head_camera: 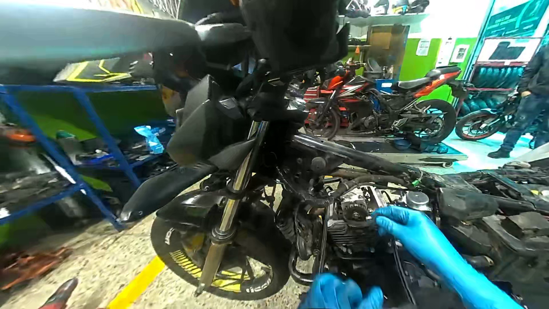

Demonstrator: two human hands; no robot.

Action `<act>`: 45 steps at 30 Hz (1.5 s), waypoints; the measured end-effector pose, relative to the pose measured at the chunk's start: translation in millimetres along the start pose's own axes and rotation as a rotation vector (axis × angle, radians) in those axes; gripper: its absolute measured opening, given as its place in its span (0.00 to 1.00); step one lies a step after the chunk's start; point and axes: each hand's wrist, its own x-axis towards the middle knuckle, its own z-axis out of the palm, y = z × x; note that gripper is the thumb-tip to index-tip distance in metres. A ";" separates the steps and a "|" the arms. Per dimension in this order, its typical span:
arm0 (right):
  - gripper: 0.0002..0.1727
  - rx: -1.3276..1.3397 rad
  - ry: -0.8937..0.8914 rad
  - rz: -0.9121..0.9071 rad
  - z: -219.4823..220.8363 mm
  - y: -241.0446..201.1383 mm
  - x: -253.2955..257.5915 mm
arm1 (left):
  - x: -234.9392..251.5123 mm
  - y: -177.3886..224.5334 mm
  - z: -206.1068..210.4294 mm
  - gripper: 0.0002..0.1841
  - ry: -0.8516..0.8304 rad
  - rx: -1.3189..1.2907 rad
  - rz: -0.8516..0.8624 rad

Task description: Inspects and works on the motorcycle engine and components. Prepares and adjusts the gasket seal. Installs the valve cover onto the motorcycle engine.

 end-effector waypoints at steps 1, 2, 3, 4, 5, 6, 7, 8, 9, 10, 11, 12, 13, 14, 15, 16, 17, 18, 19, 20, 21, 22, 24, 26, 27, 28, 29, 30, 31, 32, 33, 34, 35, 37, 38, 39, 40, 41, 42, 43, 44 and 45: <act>0.13 -0.031 0.019 0.060 0.2 2.8 16.0 | 6.2 -13.1 5.6 0.20 0.055 0.030 -0.005; 0.13 -0.052 0.055 0.103 1.4 8.3 30.1 | 12.5 -23.7 10.2 0.21 0.090 0.076 -0.008; 0.12 -0.062 0.096 0.128 3.0 14.6 41.8 | 18.4 -31.8 14.1 0.21 0.115 0.096 -0.013; 0.12 -0.065 0.137 0.145 4.9 19.5 51.0 | 23.8 -38.4 17.8 0.22 0.132 0.088 -0.020; 0.13 -0.070 0.175 0.164 6.9 21.5 57.3 | 28.0 -44.6 22.8 0.22 0.149 0.073 -0.025; 0.14 -0.086 0.205 0.187 9.1 21.3 61.0 | 31.2 -50.5 29.8 0.22 0.179 0.064 -0.027; 0.15 -0.111 0.238 0.200 13.0 20.6 64.1 | 34.3 -56.0 37.9 0.22 0.220 0.057 -0.025; 0.16 -0.132 0.259 0.218 17.0 19.0 67.0 | 37.8 -61.0 45.5 0.21 0.258 0.052 -0.026; 0.16 -0.139 0.277 0.243 21.8 17.0 69.7 | 41.5 -65.4 52.2 0.20 0.285 0.050 -0.029; 0.17 -0.134 0.295 0.263 27.0 16.0 72.2 | 45.1 -68.4 57.3 0.19 0.291 0.045 -0.043; 0.17 -0.116 0.309 0.278 31.3 15.6 74.6 | 48.8 -70.7 61.3 0.18 0.297 0.033 -0.063; 0.16 -0.089 0.321 0.283 34.6 15.1 76.7 | 52.1 -72.8 64.6 0.17 0.304 0.021 -0.085; 0.15 -0.050 0.326 0.279 36.7 14.7 77.6 | 55.3 -75.2 67.5 0.17 0.314 0.016 -0.104; 0.14 0.005 0.335 0.261 39.1 15.6 78.0 | 58.6 -76.9 68.8 0.16 0.316 0.016 -0.129; 0.12 0.080 0.340 0.241 41.1 15.3 77.0 | 62.1 -77.7 68.1 0.16 0.302 0.009 -0.160; 0.11 0.151 0.335 0.232 41.5 13.5 74.6 | 66.2 -78.9 67.3 0.16 0.293 0.004 -0.186; 0.10 0.220 0.339 0.226 41.9 11.0 71.5 | 70.4 -80.6 66.7 0.15 0.285 0.002 -0.207; 0.09 0.287 0.352 0.222 42.2 9.4 68.6 | 74.6 -83.1 66.7 0.15 0.281 0.001 -0.221; 0.08 0.350 0.376 0.218 42.6 7.9 66.2 | 78.7 -86.4 67.6 0.15 0.285 -0.002 -0.225; 0.07 0.401 0.405 0.218 43.0 7.1 65.0 | 82.8 -89.5 68.6 0.15 0.285 0.004 -0.233; 0.06 0.433 0.435 0.215 43.4 7.2 64.7 | 86.6 -91.7 69.1 0.15 0.271 0.010 -0.249; 0.06 0.444 0.462 0.213 44.1 8.0 64.6 | 89.6 -93.2 69.1 0.16 0.244 0.007 -0.271; 0.09 0.388 0.487 0.203 46.5 12.4 63.2 | 94.6 -99.5 72.1 0.16 0.257 -0.002 -0.275; 0.16 0.214 0.423 0.165 44.2 15.0 58.0 | 101.3 -107.1 68.9 0.16 0.256 -0.027 -0.280; 0.18 0.092 0.356 0.145 41.6 16.9 53.5 | 103.6 -108.7 65.0 0.16 0.227 -0.047 -0.302; 0.19 -0.026 0.282 0.121 38.2 18.3 48.7 | 105.4 -108.9 59.9 0.16 0.168 -0.081 -0.337; 0.21 -0.126 0.219 0.097 34.0 19.2 45.0 | 107.6 -108.8 54.7 0.17 0.097 -0.117 -0.370; 0.21 -0.217 0.186 0.074 30.5 21.0 41.9 | 109.5 -108.6 52.0 0.17 0.045 -0.145 -0.385; 0.22 -0.295 0.170 0.057 27.0 22.6 38.9 | 111.1 -107.6 51.8 0.17 0.014 -0.170 -0.388; 0.23 -0.359 0.163 0.044 23.8 23.7 36.3 | 112.7 -106.3 53.5 0.17 0.003 -0.182 -0.379; 0.24 -0.418 0.162 0.038 21.3 25.0 35.3 | 114.6 -105.2 56.4 0.17 0.010 -0.183 -0.358; 0.25 -0.471 0.159 0.034 19.7 26.6 35.8 | 116.4 -104.5 60.2 0.17 0.024 -0.171 -0.335; 0.26 -0.519 0.151 0.037 19.3 28.6 36.8 | 117.4 -103.7 64.4 0.17 0.032 -0.146 -0.318; 0.27 -0.590 0.122 0.052 19.9 31.2 39.3 | 116.3 -104.3 75.7 0.15 0.108 -0.074 -0.259; 0.27 -0.601 0.112 0.052 19.8 31.6 40.8 | 114.8 -105.2 80.3 0.14 0.149 -0.060 -0.236; 0.26 -0.586 0.105 0.039 19.1 32.6 42.0 | 112.7 -106.5 83.7 0.13 0.178 -0.060 -0.225; 0.24 -0.543 0.119 -0.004 18.9 36.1 42.4 | 110.3 -108.2 86.7 0.13 0.201 -0.068 -0.224; 0.22 -0.491 0.151 -0.082 19.8 42.3 42.2 | 107.8 -109.9 89.3 0.13 0.223 -0.080 -0.226; 0.19 -0.449 0.187 -0.189 22.0 50.8 42.2 | 105.8 -111.7 91.8 0.13 0.248 -0.086 -0.223; 0.18 -0.424 0.192 -0.285 23.9 58.0 42.2 | 104.5 -113.1 94.1 0.12 0.269 -0.086 -0.218; 0.17 -0.411 0.158 -0.344 25.1 61.6 41.3 | 104.0 -113.6 95.4 0.12 0.281 -0.090 -0.217; 0.17 -0.414 0.110 -0.378 25.8 62.9 40.5 | 103.8 -113.8 96.6 0.11 0.291 -0.096 -0.218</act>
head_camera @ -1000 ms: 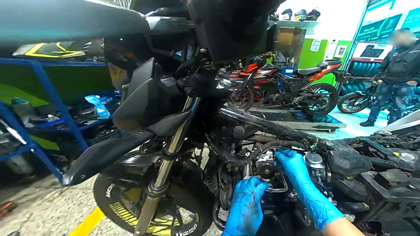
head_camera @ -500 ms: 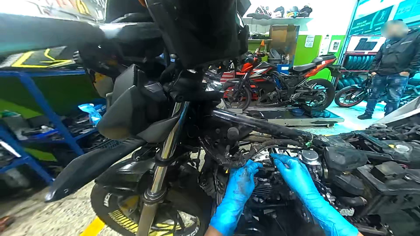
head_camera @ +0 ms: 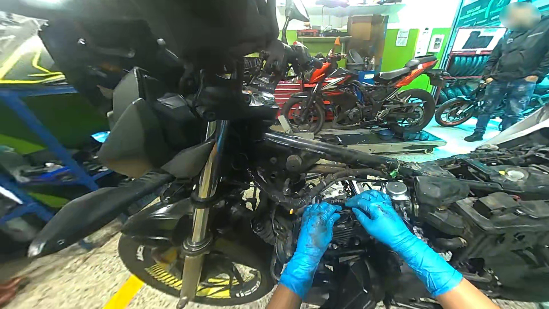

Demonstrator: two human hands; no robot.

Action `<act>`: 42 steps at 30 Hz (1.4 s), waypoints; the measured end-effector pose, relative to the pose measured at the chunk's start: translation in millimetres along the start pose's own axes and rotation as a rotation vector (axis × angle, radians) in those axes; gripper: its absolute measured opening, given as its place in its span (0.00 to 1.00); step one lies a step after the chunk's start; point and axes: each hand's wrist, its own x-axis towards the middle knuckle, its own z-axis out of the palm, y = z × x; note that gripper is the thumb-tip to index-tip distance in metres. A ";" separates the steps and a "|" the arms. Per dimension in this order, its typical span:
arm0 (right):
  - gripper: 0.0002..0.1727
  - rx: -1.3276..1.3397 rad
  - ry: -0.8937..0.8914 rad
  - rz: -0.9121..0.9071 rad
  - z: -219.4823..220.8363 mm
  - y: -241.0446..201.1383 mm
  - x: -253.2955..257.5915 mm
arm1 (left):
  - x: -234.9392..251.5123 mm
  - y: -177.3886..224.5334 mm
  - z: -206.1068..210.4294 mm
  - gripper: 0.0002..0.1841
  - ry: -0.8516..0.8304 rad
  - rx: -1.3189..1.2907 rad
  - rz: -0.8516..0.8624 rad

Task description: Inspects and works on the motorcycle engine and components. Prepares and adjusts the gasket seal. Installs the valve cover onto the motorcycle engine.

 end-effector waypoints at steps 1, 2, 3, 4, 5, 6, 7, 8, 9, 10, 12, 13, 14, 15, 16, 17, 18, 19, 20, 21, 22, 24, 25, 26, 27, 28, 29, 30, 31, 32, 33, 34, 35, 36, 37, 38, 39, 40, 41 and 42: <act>0.17 -0.003 -0.029 -0.027 1.0 0.3 -0.4 | -0.7 -0.5 1.6 0.11 0.011 -0.004 -0.003; 0.16 -0.010 -0.041 -0.041 1.5 0.6 -0.1 | -1.8 -1.1 3.5 0.11 0.027 -0.003 -0.007; 0.16 -0.013 -0.045 -0.048 1.6 0.9 0.6 | -3.4 -1.4 5.7 0.10 0.055 0.006 -0.006; 0.15 -0.019 -0.049 -0.057 1.6 0.9 0.7 | -5.8 -2.3 9.0 0.10 0.102 0.020 0.005; 0.15 -0.037 -0.044 -0.078 2.8 1.2 0.4 | -8.8 -3.7 12.9 0.09 0.152 0.022 0.012; 0.14 -0.057 -0.037 -0.100 4.3 1.1 0.2 | -11.5 -4.5 15.6 0.08 0.181 0.006 0.007; 0.14 -0.069 -0.045 -0.106 5.0 0.0 0.6 | -12.9 -4.6 16.7 0.08 0.187 -0.018 -0.007; 0.14 -0.082 -0.046 -0.111 6.0 -1.2 0.8 | -13.4 -4.0 16.4 0.08 0.179 -0.046 -0.028; 0.14 -0.094 -0.033 -0.123 7.8 -1.7 0.8 | -13.1 -3.1 15.8 0.07 0.171 -0.059 -0.047; 0.13 -0.109 0.008 -0.154 11.0 -1.0 0.6 | -12.2 -2.6 16.0 0.07 0.175 -0.054 -0.052; 0.11 -0.142 0.087 -0.232 15.8 0.6 1.0 | -10.8 -3.4 17.4 0.07 0.204 -0.053 -0.048; 0.11 -0.146 0.107 -0.263 16.6 1.8 2.0 | -9.7 -4.6 18.3 0.07 0.225 -0.054 -0.043; 0.11 -0.145 0.108 -0.281 16.7 3.4 3.4 | -8.4 -6.0 18.4 0.07 0.230 -0.061 -0.043; 0.12 -0.143 0.103 -0.291 16.6 5.0 4.4 | -7.0 -7.0 17.3 0.07 0.221 -0.073 -0.052; 0.11 -0.148 0.112 -0.309 16.9 6.5 5.2 | -5.8 -7.1 14.9 0.07 0.193 -0.090 -0.072; 0.10 -0.152 0.131 -0.326 17.3 7.3 5.6 | -4.8 -6.9 11.9 0.06 0.155 -0.110 -0.096; 0.09 -0.155 0.152 -0.343 18.1 8.0 5.4 | -4.6 -6.9 9.6 0.06 0.126 -0.115 -0.109; 0.09 -0.161 0.170 -0.361 19.2 8.5 4.8 | -5.3 -7.7 8.9 0.05 0.109 -0.109 -0.107; 0.09 -0.168 0.192 -0.384 20.7 9.4 4.3 | -6.5 -7.9 8.6 0.05 0.096 -0.092 -0.101; 0.09 -0.165 0.204 -0.395 21.4 10.0 3.7 | -7.3 -7.8 8.9 0.04 0.097 -0.067 -0.084; 0.09 -0.154 0.205 -0.396 21.7 10.6 3.7 | -7.5 -7.7 10.1 0.04 0.117 -0.036 -0.051; 0.09 -0.138 0.192 -0.383 21.2 9.9 5.4 | -7.9 -8.5 14.4 0.04 0.176 0.030 0.028; 0.09 -0.139 0.184 -0.379 20.8 8.9 6.0 | -9.2 -9.3 16.6 0.04 0.203 0.062 0.056; 0.08 -0.141 0.174 -0.372 20.2 8.3 6.6 | -10.2 -9.2 17.8 0.04 0.226 0.090 0.069; 0.08 -0.139 0.164 -0.367 19.3 8.1 7.2 | -11.5 -8.2 18.0 0.04 0.234 0.104 0.065; 0.08 -0.141 0.154 -0.365 18.6 8.9 7.5 | -12.9 -7.9 18.2 0.04 0.247 0.116 0.059; 0.08 -0.140 0.150 -0.363 18.0 9.6 7.2 | -14.6 -7.9 18.1 0.04 0.249 0.121 0.049; 0.08 -0.126 0.147 -0.358 17.0 9.8 6.7 | -16.1 -7.8 18.0 0.05 0.248 0.123 0.039; 0.08 -0.105 0.139 -0.345 15.0 8.8 6.3 | -17.4 -7.8 17.6 0.06 0.243 0.118 0.032; 0.08 -0.075 0.126 -0.325 11.7 6.0 6.3 | -18.3 -8.0 17.4 0.07 0.243 0.110 0.029; 0.07 -0.047 0.119 -0.304 8.5 1.7 8.0 | -19.0 -8.4 17.3 0.07 0.245 0.103 0.032; 0.07 -0.029 0.109 -0.293 6.6 -0.3 9.7 | -20.0 -8.4 16.9 0.08 0.238 0.104 0.032; 0.07 -0.020 0.103 -0.295 6.7 0.5 11.2 | -20.8 -8.6 16.7 0.08 0.228 0.109 0.035; 0.07 -0.019 0.101 -0.300 8.1 3.0 12.4 | -21.3 -8.7 16.6 0.08 0.216 0.120 0.040; 0.08 -0.025 0.097 -0.307 9.9 6.0 12.5 | -21.4 -9.0 17.1 0.08 0.207 0.121 0.044; 0.08 -0.033 0.087 -0.311 11.1 8.4 12.1 | -21.0 -9.5 17.8 0.08 0.200 0.120 0.043; 0.09 -0.050 0.082 -0.321 11.9 9.9 12.0 | -19.5 -10.2 18.7 0.08 0.202 0.119 0.044; 0.10 -0.084 0.092 -0.346 12.5 10.7 12.4 | -17.8 -10.1 18.3 0.08 0.195 0.132 0.046; 0.10 -0.130 0.108 -0.383 13.1 10.9 13.0 | -16.4 -9.0 17.1 0.07 0.183 0.157 0.053; 0.10 -0.179 0.117 -0.427 13.2 10.3 13.1 | -16.0 -7.1 16.1 0.07 0.174 0.199 0.069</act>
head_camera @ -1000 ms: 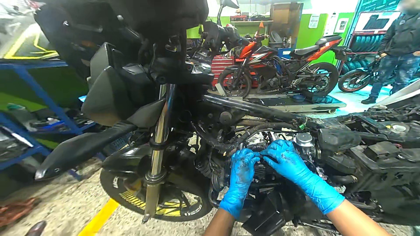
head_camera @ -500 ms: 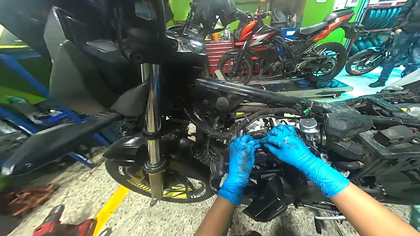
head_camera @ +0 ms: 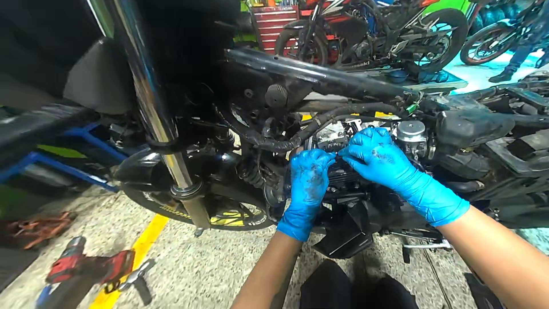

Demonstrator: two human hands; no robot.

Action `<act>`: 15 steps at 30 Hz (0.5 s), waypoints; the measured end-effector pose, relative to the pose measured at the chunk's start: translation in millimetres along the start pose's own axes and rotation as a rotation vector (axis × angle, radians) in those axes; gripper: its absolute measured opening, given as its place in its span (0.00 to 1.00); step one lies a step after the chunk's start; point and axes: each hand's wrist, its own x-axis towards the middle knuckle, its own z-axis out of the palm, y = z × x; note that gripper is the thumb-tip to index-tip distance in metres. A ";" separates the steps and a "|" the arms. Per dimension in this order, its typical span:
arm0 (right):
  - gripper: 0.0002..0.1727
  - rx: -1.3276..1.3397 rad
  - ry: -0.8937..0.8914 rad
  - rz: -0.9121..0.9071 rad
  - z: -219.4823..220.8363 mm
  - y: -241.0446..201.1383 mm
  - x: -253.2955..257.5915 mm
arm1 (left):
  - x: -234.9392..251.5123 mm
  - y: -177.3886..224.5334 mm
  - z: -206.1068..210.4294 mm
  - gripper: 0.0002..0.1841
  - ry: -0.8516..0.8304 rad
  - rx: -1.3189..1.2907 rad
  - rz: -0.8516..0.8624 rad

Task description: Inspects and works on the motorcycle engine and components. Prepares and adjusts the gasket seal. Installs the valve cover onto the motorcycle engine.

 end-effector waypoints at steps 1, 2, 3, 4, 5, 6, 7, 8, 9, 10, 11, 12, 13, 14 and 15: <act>0.11 -0.047 0.000 -0.051 -0.4 -1.4 0.6 | -0.3 1.8 -0.4 0.08 -0.001 0.048 0.032; 0.10 -0.089 -0.003 -0.099 -1.4 -2.8 2.5 | -0.4 3.5 -0.5 0.10 -0.005 0.103 0.065; 0.10 -0.119 -0.013 -0.139 -2.6 -3.7 4.8 | -0.2 5.9 -1.1 0.11 -0.020 0.160 0.096; 0.11 -0.141 -0.022 -0.169 -3.9 -4.5 6.4 | -0.9 7.6 -1.7 0.13 -0.033 0.202 0.130; 0.11 -0.150 -0.038 -0.186 -5.1 -4.5 7.4 | -1.1 8.4 -2.3 0.14 -0.045 0.229 0.161; 0.12 -0.149 -0.057 -0.195 -6.5 -3.5 8.7 | -0.9 8.7 -2.8 0.14 -0.060 0.257 0.183; 0.12 -0.142 -0.081 -0.196 -7.7 -2.5 9.6 | -1.3 8.7 -2.6 0.14 -0.068 0.281 0.202; 0.11 -0.125 -0.116 -0.190 -9.6 -2.3 10.3 | -2.4 8.5 -1.4 0.14 -0.064 0.293 0.215; 0.11 -0.113 -0.159 -0.185 -12.3 -2.0 13.2 | -1.9 7.9 -0.1 0.14 -0.054 0.297 0.217; 0.11 -0.109 -0.202 -0.187 -16.0 -1.0 19.1 | -0.4 7.7 1.0 0.13 -0.034 0.300 0.217; 0.11 -0.098 -0.246 -0.189 -20.0 -1.5 22.9 | -1.1 9.3 1.7 0.13 -0.018 0.300 0.206; 0.11 -0.082 -0.279 -0.202 -22.9 -1.0 26.6 | -1.9 11.5 1.4 0.13 -0.010 0.315 0.194; 0.12 -0.071 -0.308 -0.213 -25.6 -0.9 29.8 | -2.4 14.0 0.4 0.14 -0.013 0.344 0.183; 0.13 -0.070 -0.335 -0.219 -27.9 -1.7 31.3 | -2.8 16.3 0.2 0.13 -0.012 0.371 0.181; 0.13 -0.078 -0.347 -0.223 -29.2 -2.8 32.2 | -2.7 18.0 0.3 0.12 -0.011 0.397 0.186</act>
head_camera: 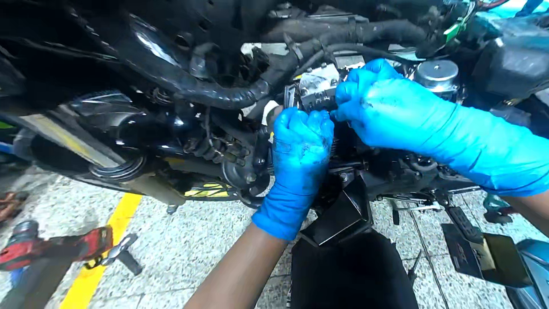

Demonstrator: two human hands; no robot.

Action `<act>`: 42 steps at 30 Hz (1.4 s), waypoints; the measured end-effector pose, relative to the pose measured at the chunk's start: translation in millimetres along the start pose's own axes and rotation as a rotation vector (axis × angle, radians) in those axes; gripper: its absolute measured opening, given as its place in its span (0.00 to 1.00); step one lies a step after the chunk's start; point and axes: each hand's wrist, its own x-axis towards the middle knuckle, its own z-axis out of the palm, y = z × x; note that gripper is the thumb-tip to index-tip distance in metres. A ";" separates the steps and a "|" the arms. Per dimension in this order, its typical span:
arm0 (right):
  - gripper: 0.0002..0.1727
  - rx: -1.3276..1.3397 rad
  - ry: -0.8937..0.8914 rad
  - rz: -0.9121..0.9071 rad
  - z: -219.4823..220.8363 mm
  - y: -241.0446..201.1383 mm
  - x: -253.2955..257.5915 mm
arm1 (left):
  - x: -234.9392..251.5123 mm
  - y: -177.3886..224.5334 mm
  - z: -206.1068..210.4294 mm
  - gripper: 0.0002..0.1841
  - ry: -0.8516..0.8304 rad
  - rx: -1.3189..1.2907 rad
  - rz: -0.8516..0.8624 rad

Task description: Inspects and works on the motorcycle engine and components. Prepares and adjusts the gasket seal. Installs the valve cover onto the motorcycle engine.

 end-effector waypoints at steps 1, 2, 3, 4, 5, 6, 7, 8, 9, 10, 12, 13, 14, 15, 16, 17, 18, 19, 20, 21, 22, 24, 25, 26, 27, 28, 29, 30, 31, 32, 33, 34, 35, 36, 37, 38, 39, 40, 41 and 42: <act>0.13 -0.014 -0.008 0.005 -0.7 -1.9 -0.6 | 0.2 1.5 0.2 0.11 0.006 0.017 0.005; 0.13 -0.024 -0.005 0.008 -0.2 -2.7 -1.4 | 0.9 3.0 0.6 0.10 0.006 0.038 0.007; 0.14 -0.031 0.002 0.013 1.3 -2.6 -2.8 | 1.5 4.9 0.4 0.10 -0.013 0.062 0.001; 0.15 -0.033 0.010 0.018 3.0 -2.9 -4.4 | 2.3 6.7 -0.9 0.10 -0.045 0.077 -0.006; 0.15 -0.041 0.022 0.016 4.6 -2.4 -5.2 | 4.1 6.8 -2.1 0.10 -0.069 0.075 -0.009; 0.15 -0.044 0.033 0.012 5.4 -0.9 -4.4 | 6.9 4.7 -3.3 0.11 -0.089 0.062 -0.003; 0.14 -0.040 0.046 0.003 5.4 1.8 -2.9 | 11.2 0.4 -4.7 0.12 -0.100 0.039 0.014; 0.14 -0.027 0.051 -0.006 4.6 5.3 -2.3 | 15.2 -3.8 -12.0 0.14 -0.166 -0.008 0.028; 0.15 0.004 0.050 -0.001 3.3 7.9 -4.8 | 17.9 -7.4 -23.8 0.16 -0.252 -0.073 0.015; 0.16 0.037 0.057 0.022 1.4 10.9 -10.7 | 19.7 -11.9 -36.3 0.19 -0.323 -0.148 -0.025; 0.17 0.087 0.131 0.140 -3.0 15.7 -31.2 | 20.7 -21.1 -58.0 0.21 -0.377 -0.258 -0.156; 0.17 0.105 0.180 0.207 -3.3 17.6 -42.7 | 23.0 -25.3 -64.4 0.22 -0.386 -0.273 -0.238; 0.17 0.121 0.207 0.257 -1.8 18.8 -52.8 | 27.3 -28.4 -67.7 0.23 -0.414 -0.244 -0.325; 0.18 0.127 0.219 0.271 1.2 18.3 -60.4 | 33.7 -30.6 -67.2 0.23 -0.473 -0.193 -0.402; 0.19 0.132 0.213 0.260 3.6 16.9 -64.4 | 42.1 -32.5 -62.7 0.25 -0.557 -0.136 -0.465; 0.21 0.137 0.180 0.242 4.2 16.4 -64.0 | 49.7 -34.7 -56.3 0.26 -0.635 -0.090 -0.501; 0.21 0.129 0.138 0.227 3.4 17.1 -60.2 | 55.5 -39.0 -48.1 0.26 -0.704 -0.058 -0.530; 0.21 0.096 0.102 0.220 2.0 18.6 -54.8 | 60.1 -43.4 -40.8 0.25 -0.751 -0.054 -0.565; 0.19 0.064 0.071 0.238 -0.1 19.5 -49.4 | 61.5 -50.2 -31.4 0.24 -0.749 -0.084 -0.600; 0.17 0.038 0.048 0.279 -2.1 19.7 -44.9 | 61.8 -58.5 -21.7 0.24 -0.733 -0.168 -0.659; 0.16 0.025 0.040 0.334 -3.2 18.9 -41.2 | 61.9 -66.7 -12.6 0.25 -0.705 -0.279 -0.719; 0.16 0.018 0.067 0.431 -1.8 16.1 -37.2 | 61.8 -80.1 3.4 0.26 -0.648 -0.464 -0.761; 0.17 0.005 0.095 0.460 1.2 15.3 -36.1 | 61.9 -81.9 4.9 0.26 -0.607 -0.528 -0.762; 0.18 -0.009 0.127 0.479 5.8 14.6 -35.4 | 62.1 -81.5 4.1 0.26 -0.564 -0.569 -0.754; 0.18 -0.024 0.144 0.502 10.3 14.8 -32.9 | 62.7 -79.7 1.5 0.25 -0.539 -0.593 -0.752; 0.19 -0.038 0.145 0.526 14.0 15.3 -29.5 | 63.2 -77.0 -2.7 0.25 -0.539 -0.588 -0.750; 0.19 -0.045 0.123 0.551 16.1 15.6 -25.6 | 63.8 -74.8 -4.9 0.26 -0.537 -0.589 -0.763; 0.20 -0.037 0.069 0.584 15.8 15.6 -21.3 | 65.5 -73.7 -4.2 0.27 -0.527 -0.601 -0.782; 0.21 -0.019 0.012 0.618 14.1 15.1 -16.9 | 67.5 -72.9 -3.1 0.27 -0.516 -0.610 -0.795; 0.22 0.012 -0.059 0.660 10.9 14.0 -12.5 | 68.7 -74.1 0.7 0.27 -0.509 -0.614 -0.791; 0.22 0.040 -0.100 0.691 8.7 12.7 -8.7 | 68.8 -76.4 4.9 0.27 -0.504 -0.616 -0.767; 0.22 0.063 -0.122 0.723 6.6 10.7 -5.1 | 67.5 -78.8 8.3 0.26 -0.502 -0.607 -0.731; 0.21 0.079 -0.140 0.757 4.2 7.8 -1.6 | 65.5 -80.5 9.5 0.25 -0.495 -0.590 -0.688; 0.21 0.088 -0.151 0.791 2.2 4.8 1.4 | 64.9 -81.4 10.9 0.22 -0.469 -0.576 -0.646; 0.22 0.105 -0.175 0.828 -0.7 1.9 4.3 | 65.4 -81.5 11.1 0.20 -0.453 -0.572 -0.621; 0.24 0.110 -0.195 0.862 -2.3 -0.3 7.1 | 66.8 -80.3 9.1 0.20 -0.457 -0.569 -0.621; 0.24 0.102 -0.191 0.896 -2.2 -3.1 9.8 | 68.2 -77.4 4.7 0.21 -0.468 -0.570 -0.645; 0.24 0.082 -0.139 0.925 0.2 -7.4 11.7 | 68.4 -74.1 -1.8 0.21 -0.495 -0.566 -0.677; 0.22 0.054 -0.069 0.948 4.0 -12.4 13.5 | 67.2 -71.0 -9.9 0.22 -0.543 -0.558 -0.715; 0.19 0.029 0.002 0.969 7.5 -17.5 15.4 | 65.5 -69.9 -13.9 0.23 -0.571 -0.556 -0.735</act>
